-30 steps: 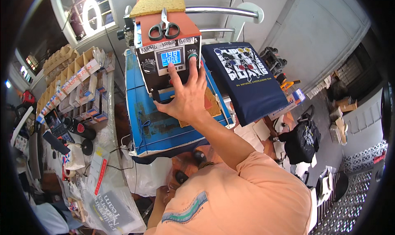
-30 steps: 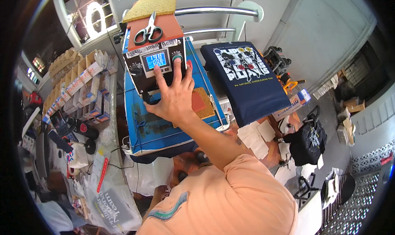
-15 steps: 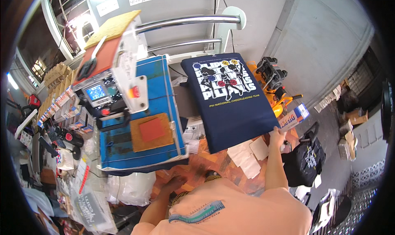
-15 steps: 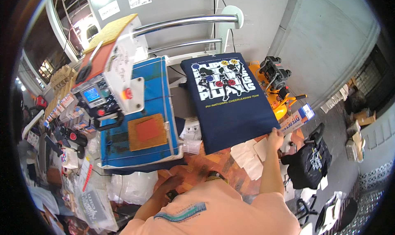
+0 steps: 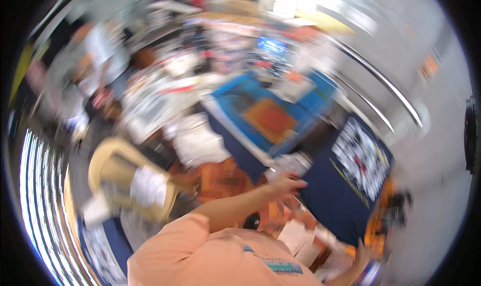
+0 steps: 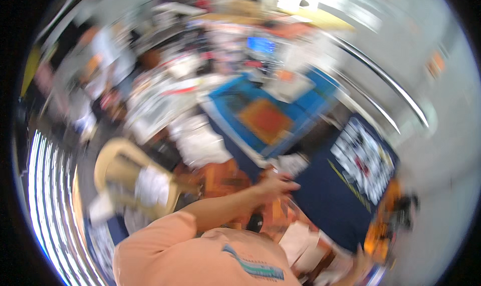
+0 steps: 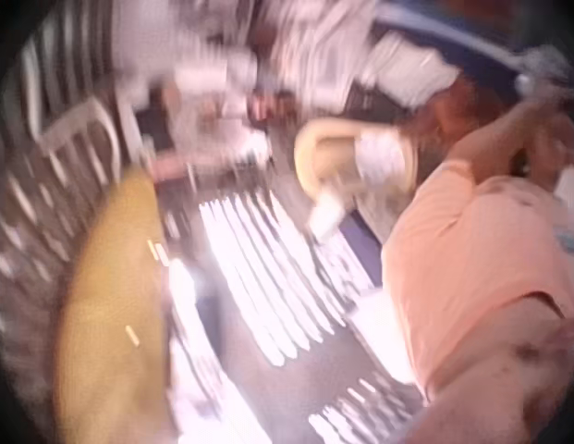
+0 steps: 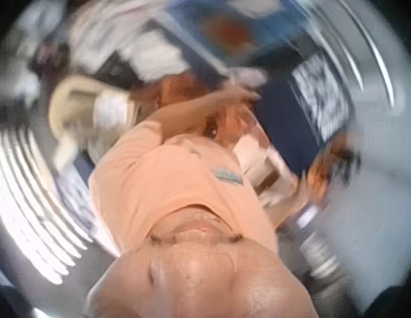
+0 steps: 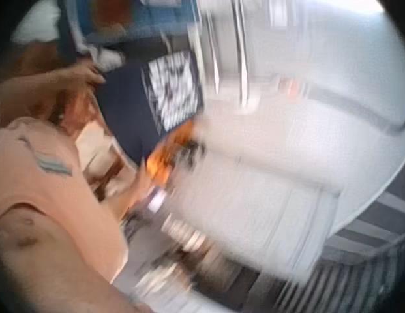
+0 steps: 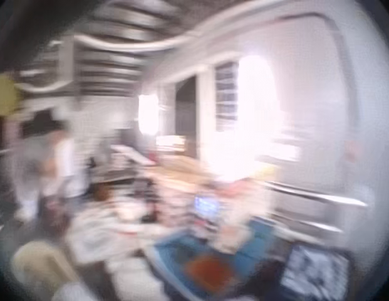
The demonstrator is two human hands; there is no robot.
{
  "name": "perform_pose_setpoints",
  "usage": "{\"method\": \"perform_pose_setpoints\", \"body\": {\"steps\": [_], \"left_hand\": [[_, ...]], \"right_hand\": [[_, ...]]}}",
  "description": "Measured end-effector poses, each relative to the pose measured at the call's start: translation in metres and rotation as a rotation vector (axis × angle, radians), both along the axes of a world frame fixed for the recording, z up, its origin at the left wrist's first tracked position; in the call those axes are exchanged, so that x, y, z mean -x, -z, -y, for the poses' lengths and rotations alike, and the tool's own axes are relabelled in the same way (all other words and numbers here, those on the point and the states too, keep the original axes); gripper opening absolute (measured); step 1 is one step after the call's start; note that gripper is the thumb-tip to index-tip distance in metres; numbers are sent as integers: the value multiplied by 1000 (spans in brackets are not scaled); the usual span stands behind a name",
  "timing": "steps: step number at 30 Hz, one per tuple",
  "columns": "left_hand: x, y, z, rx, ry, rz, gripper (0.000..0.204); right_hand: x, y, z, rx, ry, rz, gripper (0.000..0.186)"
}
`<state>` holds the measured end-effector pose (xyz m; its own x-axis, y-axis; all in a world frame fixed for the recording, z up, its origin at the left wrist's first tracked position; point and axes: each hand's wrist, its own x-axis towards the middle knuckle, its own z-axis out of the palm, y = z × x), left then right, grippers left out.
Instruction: The person places navy blue t-shirts on a heat press, aligns them, and operates the machine to apply printed graphics. They then remove the shirts, fold them, and place them into a cardboard box.
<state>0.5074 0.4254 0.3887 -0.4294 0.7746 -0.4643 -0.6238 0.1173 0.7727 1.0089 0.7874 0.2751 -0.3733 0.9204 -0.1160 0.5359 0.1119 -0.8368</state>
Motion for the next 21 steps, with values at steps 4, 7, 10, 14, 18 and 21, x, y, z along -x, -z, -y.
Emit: {"method": "perform_pose_setpoints", "body": {"steps": [4,7,10,14,18,21], "left_hand": [[-30,8,0,-553,-166,370,46],[-57,-27,54,-905,-217,397,30],[-115,-52,152,-1051,-379,245,19],[-213,-53,308,-1171,-877,-31,14],[-385,-69,440,-1188,-1505,-477,10],[-531,-72,470,-928,-1695,-871,4]], "right_hand": [[118,-55,-18,-14,-156,9,43],[241,-143,36,-104,-291,-138,44],[317,-238,104,-152,-504,-400,45],[423,-363,231,-92,-889,-731,47],[490,-459,410,151,-1384,-925,50],[485,-470,535,485,-1715,-801,51]]}}
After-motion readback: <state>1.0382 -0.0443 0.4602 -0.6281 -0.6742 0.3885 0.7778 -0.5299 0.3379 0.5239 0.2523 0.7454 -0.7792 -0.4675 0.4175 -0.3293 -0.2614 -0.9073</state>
